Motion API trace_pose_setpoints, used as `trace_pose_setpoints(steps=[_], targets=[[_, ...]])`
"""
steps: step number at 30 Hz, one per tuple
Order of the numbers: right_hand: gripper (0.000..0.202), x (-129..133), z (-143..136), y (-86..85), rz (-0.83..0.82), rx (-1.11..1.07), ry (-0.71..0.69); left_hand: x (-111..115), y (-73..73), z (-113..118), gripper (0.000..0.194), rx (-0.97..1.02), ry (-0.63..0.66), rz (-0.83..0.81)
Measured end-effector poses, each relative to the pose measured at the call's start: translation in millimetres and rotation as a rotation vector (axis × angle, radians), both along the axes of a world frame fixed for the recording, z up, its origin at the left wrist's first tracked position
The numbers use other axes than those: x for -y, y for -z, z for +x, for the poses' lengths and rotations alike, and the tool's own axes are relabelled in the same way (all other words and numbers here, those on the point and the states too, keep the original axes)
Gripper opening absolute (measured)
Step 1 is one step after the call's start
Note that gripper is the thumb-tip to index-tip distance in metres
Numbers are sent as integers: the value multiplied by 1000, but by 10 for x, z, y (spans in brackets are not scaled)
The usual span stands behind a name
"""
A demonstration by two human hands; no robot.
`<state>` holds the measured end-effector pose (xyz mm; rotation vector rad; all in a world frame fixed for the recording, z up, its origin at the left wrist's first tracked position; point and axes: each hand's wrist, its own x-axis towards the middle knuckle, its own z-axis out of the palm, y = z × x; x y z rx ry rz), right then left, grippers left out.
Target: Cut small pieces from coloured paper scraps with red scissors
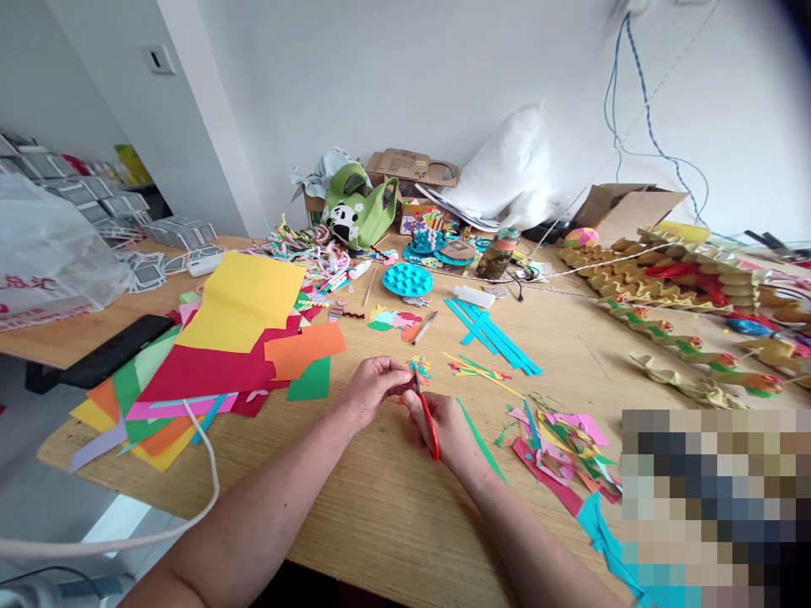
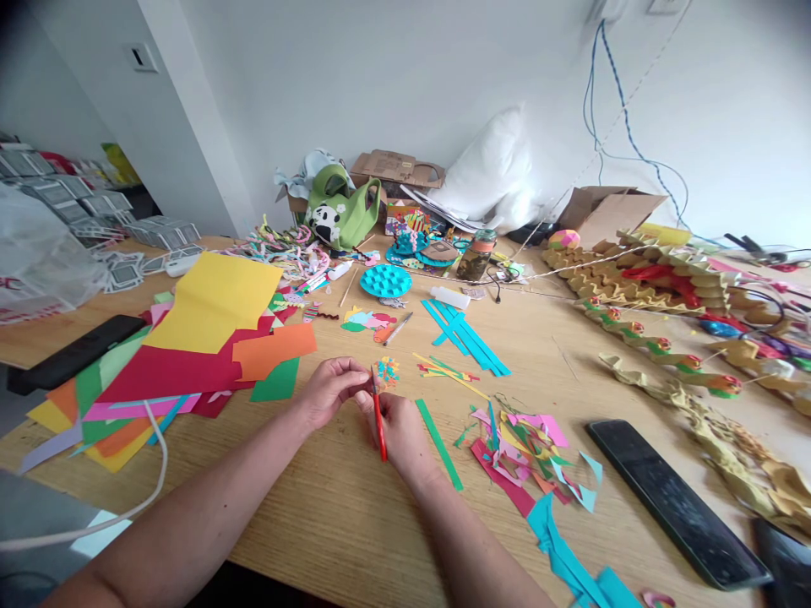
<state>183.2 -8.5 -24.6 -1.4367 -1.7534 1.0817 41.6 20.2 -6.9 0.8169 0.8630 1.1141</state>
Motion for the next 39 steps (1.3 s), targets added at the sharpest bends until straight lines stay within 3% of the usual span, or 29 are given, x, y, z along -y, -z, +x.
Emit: trace_pose_setpoints(steps=[39], targets=[[58,-12,5,-20,-14,33,-1,-19,-31,-27,19,-52,2,-27]])
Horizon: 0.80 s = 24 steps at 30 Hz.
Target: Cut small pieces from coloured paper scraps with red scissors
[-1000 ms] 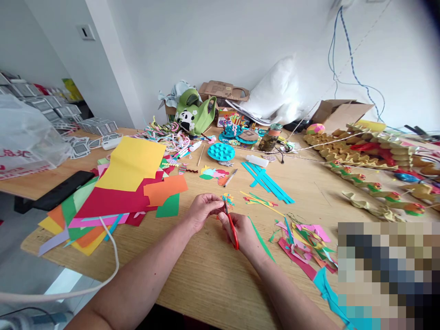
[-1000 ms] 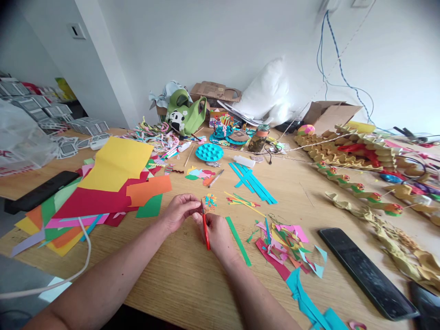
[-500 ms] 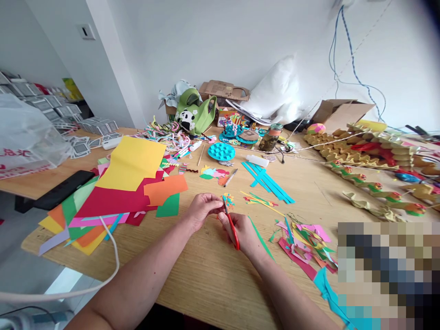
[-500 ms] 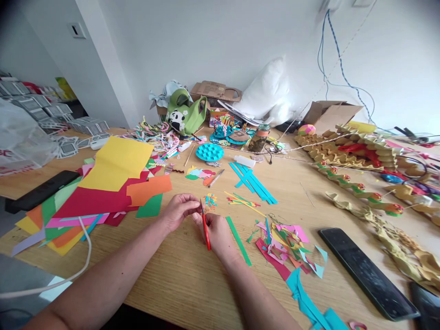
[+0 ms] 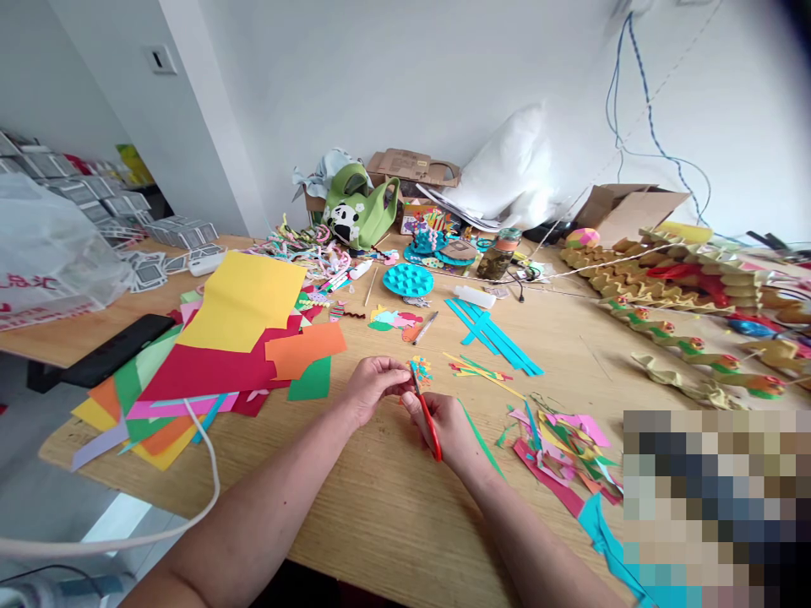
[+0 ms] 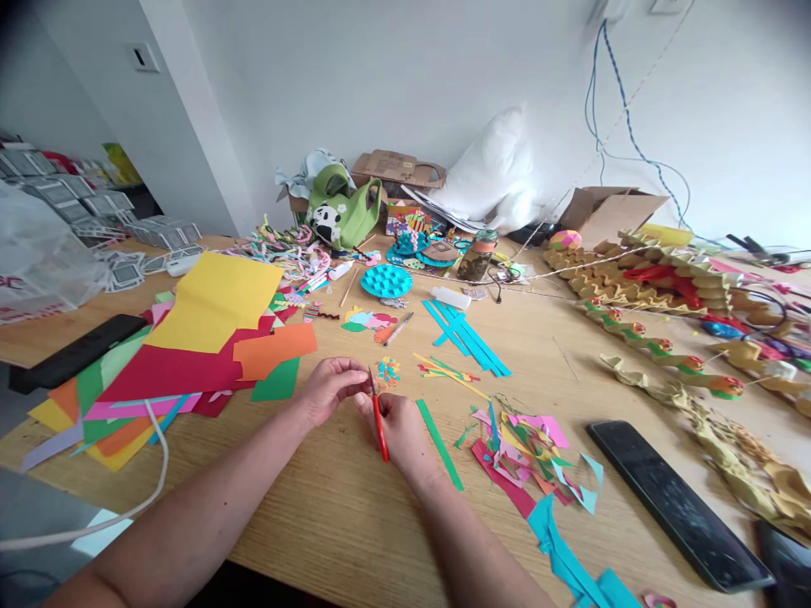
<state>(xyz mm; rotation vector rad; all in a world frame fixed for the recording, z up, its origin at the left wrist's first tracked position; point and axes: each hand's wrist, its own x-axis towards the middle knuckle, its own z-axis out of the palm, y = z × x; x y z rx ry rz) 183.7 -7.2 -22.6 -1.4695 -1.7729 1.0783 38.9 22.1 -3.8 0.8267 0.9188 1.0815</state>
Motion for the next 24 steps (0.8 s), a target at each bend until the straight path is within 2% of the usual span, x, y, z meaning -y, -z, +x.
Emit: trace_pose_setpoints(steps=[24], targets=[[60,-8,10,22,3,26,-5,-9,-12,-17,20,-2,-7,-24]])
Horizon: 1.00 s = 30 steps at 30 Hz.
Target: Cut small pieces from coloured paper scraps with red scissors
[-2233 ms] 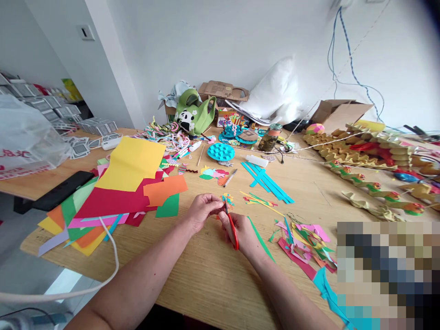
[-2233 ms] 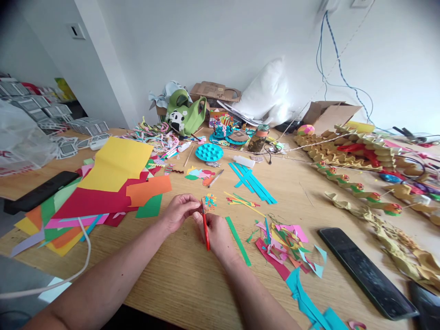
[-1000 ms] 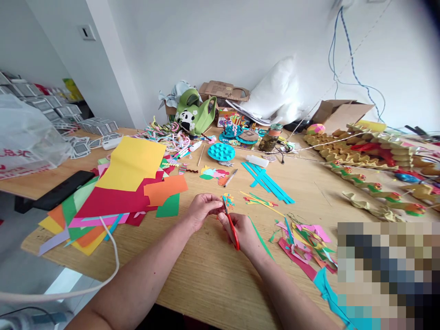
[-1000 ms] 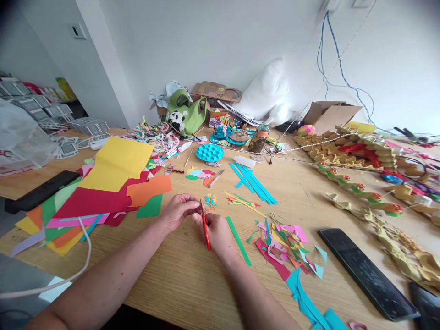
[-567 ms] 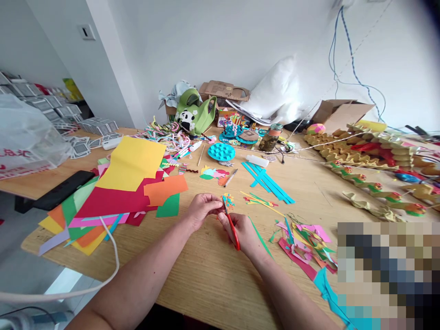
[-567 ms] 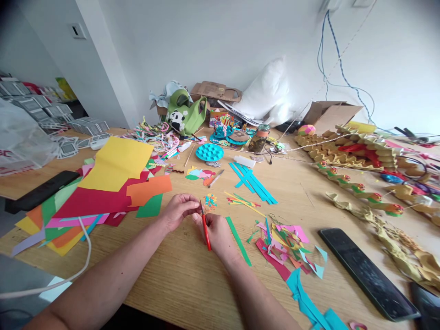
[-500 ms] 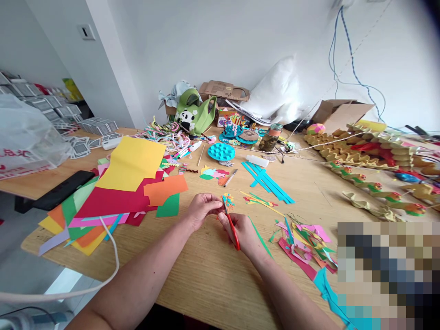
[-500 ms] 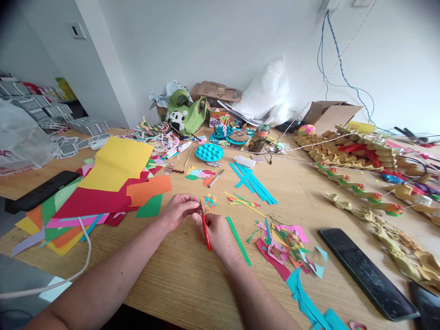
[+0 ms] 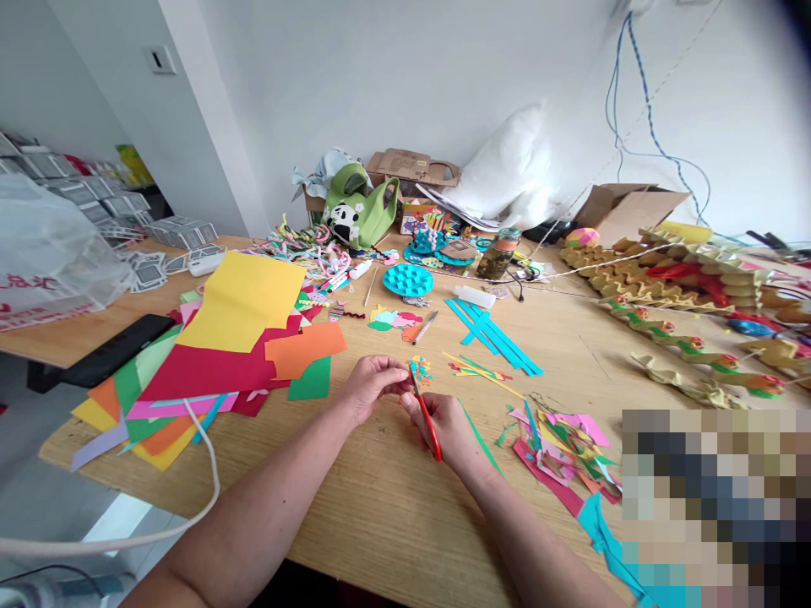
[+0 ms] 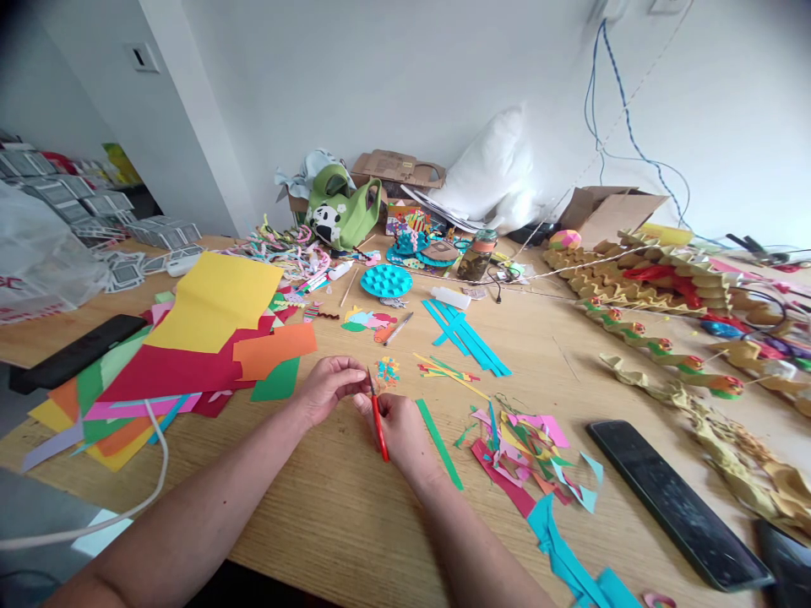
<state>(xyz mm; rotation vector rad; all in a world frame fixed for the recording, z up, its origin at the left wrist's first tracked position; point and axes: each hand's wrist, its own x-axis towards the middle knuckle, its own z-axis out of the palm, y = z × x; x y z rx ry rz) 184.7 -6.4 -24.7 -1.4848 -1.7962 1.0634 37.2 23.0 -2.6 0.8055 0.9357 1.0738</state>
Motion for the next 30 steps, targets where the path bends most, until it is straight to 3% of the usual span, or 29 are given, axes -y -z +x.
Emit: trace_pose_setpoints(steps=[14,18,23,25,30], targets=[[59,-7,-3,1,-6,-21,9,-10,15,-13,21,-12,9,7],[61,-11,17,-31,4,-55,77,-94,46,-119,19,-76,-24,52],[60,-30,83,-105,-2,-192,236,-291,163,-416,13,-503,-206,140],[59,-44,107,-133,-3,-246,285,-333,218,-511,10,-701,-183,137],[59,-66,143,-188,54,-280,356,-304,245,-555,8,-1016,20,222]])
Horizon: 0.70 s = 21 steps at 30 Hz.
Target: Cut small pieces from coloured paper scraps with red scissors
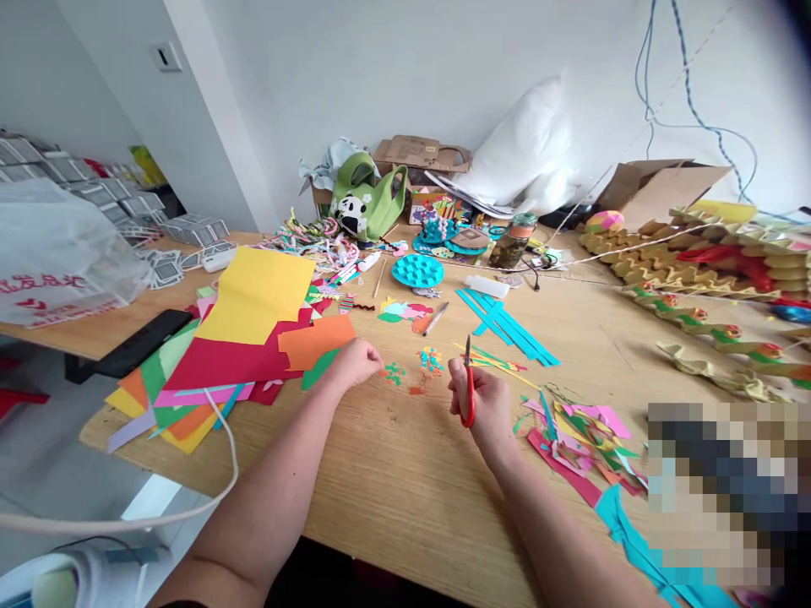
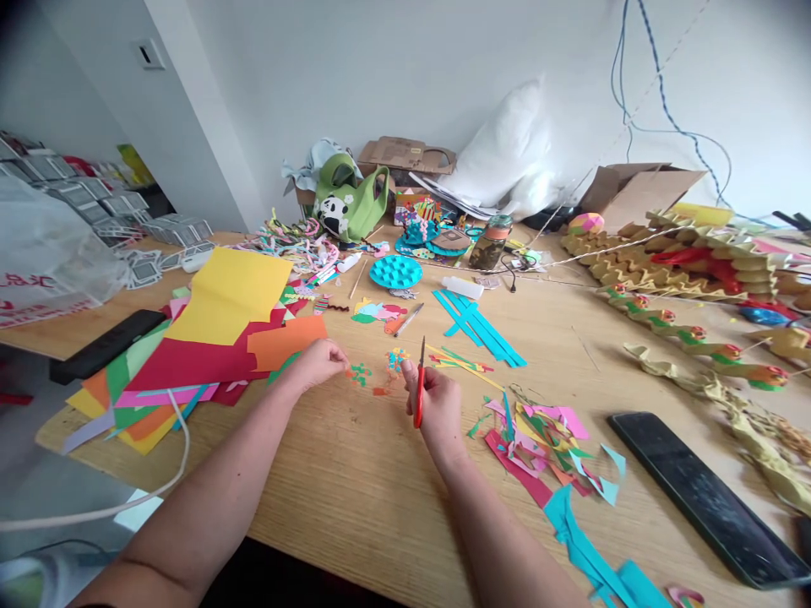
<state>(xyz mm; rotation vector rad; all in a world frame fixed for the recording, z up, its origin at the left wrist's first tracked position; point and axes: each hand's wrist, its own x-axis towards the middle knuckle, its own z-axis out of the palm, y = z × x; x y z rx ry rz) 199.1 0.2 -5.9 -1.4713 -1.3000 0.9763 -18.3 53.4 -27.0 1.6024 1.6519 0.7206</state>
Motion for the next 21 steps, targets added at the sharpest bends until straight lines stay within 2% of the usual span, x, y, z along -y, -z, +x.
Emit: trace_pose_setpoints(steps=[5,13,17,19,21], targets=[[57,9,-2,-27,14,-14,17,44,-57,48,15,-157,41,104],[56,14,4,-14,36,6,27,35,-17,-1,14,-131,9,130],[56,12,20,-5,78,-2,69,46,-63,21,10,-328,-8,165],[55,7,26,0,90,-25,102,65,-87,84,6,-361,19,215],[54,-1,31,8,95,-53,124,104,-102,186,7,-295,110,267]])
